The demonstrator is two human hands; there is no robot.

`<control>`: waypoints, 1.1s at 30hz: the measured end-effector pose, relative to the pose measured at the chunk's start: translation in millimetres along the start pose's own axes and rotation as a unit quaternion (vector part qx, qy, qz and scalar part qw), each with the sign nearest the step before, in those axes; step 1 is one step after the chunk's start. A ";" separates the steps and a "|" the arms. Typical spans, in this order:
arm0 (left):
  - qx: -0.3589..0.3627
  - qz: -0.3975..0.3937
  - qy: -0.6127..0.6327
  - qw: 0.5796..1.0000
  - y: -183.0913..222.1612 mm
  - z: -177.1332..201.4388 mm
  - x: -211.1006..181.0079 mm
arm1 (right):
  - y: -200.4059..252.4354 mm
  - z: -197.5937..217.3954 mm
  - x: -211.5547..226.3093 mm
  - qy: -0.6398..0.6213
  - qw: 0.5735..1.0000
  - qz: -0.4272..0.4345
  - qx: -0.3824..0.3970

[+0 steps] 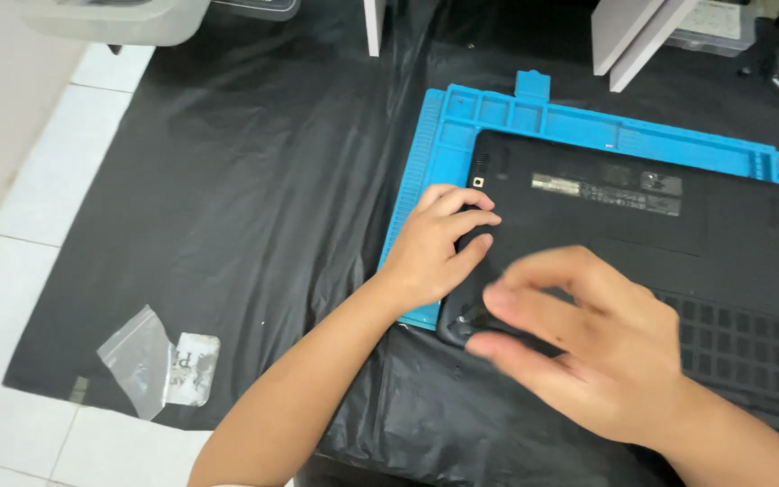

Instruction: The person flips an Acer laptop over on a blue repair mat and uses a screwdriver to unscrew screws from the bottom cover one at a time, placing the removed screws aside while working around the edges of the panel.

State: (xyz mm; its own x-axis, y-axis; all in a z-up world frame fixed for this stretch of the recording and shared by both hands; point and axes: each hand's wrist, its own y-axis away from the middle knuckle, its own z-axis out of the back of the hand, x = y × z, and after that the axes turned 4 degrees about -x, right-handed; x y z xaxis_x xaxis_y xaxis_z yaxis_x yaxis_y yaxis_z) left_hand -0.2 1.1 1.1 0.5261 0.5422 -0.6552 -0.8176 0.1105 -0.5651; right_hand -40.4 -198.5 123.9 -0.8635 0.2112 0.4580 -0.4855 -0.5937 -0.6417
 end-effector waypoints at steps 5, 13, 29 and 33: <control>0.002 0.002 -0.001 1.000 1.8 -3.0 1.6 | -8.6 -7.8 5.3 -0.092 0.993 -0.009 -0.067; -0.003 -0.003 -0.007 1.000 -0.4 -2.0 1.3 | 0.6 -8.2 3.0 -0.018 0.998 -0.024 -0.050; 0.005 0.011 0.008 1.000 0.8 0.1 -1.9 | 13.7 14.3 -16.7 -0.143 0.974 -0.158 -0.080; 0.006 0.019 0.014 1.000 1.5 0.0 0.4 | -4.3 11.9 -7.9 -0.235 0.960 -0.129 -0.085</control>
State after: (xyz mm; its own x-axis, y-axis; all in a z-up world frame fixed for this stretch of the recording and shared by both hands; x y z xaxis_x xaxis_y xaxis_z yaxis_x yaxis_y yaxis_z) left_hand -1.2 1.5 0.0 0.5005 0.5229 -0.6900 -0.8398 0.0996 -0.5337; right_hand -29.8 -206.9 130.4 -0.5742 -0.0642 0.8162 -0.7239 -0.4259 -0.5428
